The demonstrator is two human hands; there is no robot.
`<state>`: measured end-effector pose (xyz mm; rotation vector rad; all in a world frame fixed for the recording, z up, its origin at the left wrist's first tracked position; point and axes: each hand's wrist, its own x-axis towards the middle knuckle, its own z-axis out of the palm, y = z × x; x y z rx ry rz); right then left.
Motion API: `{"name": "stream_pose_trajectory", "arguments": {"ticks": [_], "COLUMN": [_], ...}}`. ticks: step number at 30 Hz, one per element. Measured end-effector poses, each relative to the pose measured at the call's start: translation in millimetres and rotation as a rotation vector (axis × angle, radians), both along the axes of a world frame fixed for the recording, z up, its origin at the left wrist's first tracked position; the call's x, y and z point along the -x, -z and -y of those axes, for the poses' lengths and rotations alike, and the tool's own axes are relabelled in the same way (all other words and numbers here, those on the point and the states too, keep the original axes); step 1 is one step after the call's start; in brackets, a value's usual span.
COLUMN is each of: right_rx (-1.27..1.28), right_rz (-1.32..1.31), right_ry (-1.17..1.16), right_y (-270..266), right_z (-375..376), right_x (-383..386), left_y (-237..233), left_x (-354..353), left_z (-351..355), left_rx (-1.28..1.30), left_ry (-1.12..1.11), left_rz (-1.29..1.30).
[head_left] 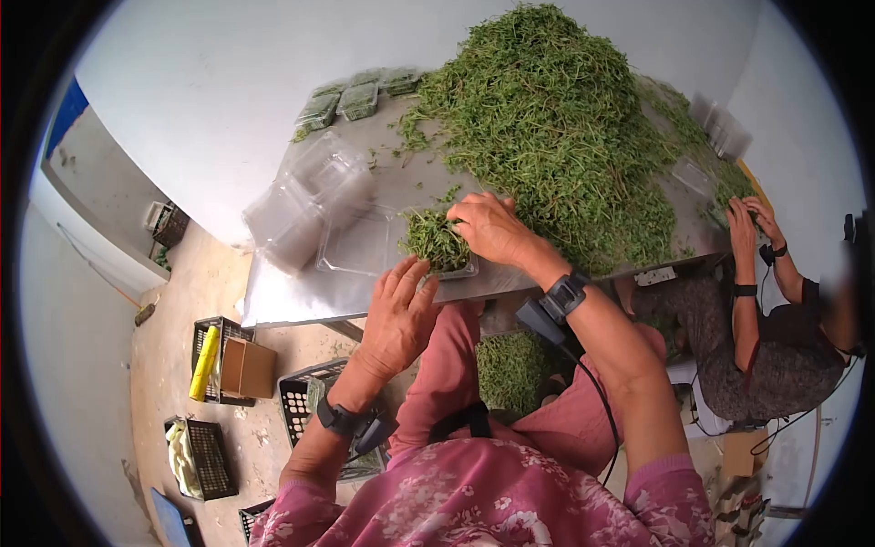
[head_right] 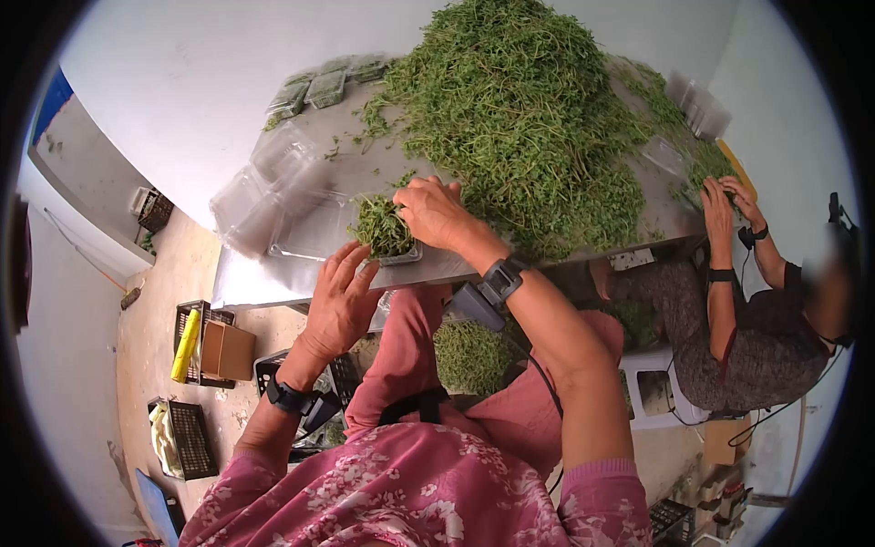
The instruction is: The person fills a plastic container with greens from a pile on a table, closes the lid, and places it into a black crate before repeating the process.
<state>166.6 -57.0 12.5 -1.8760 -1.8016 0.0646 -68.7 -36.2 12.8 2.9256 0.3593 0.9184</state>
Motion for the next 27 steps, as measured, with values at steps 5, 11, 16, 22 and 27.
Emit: {"name": "stream_pose_trajectory", "arguments": {"ticks": [5,11,16,22,27], "right_rx": [-0.028,-0.076,-0.081,0.190,0.201], "right_rz": [-0.070,-0.096,-0.202,-0.519,-0.611], "right_ry": [-0.006,0.059,0.144,0.169,0.173], "right_y": [-5,2,9,8,7], "right_z": [0,1,-2,-7,-9], "right_x": [-8,-13,-20,-14,-12], "left_y": [23,35,47,34,37], "left_x": [21,34,35,19,7], "left_z": [4,-4,-19,-40,-42], "left_rx": [0.197,0.512,0.983,1.419,1.014], "left_ry": [-0.066,-0.215,-0.273,-0.298,-0.324], "left_rz": [0.130,0.346,0.377,0.562,0.552]}}
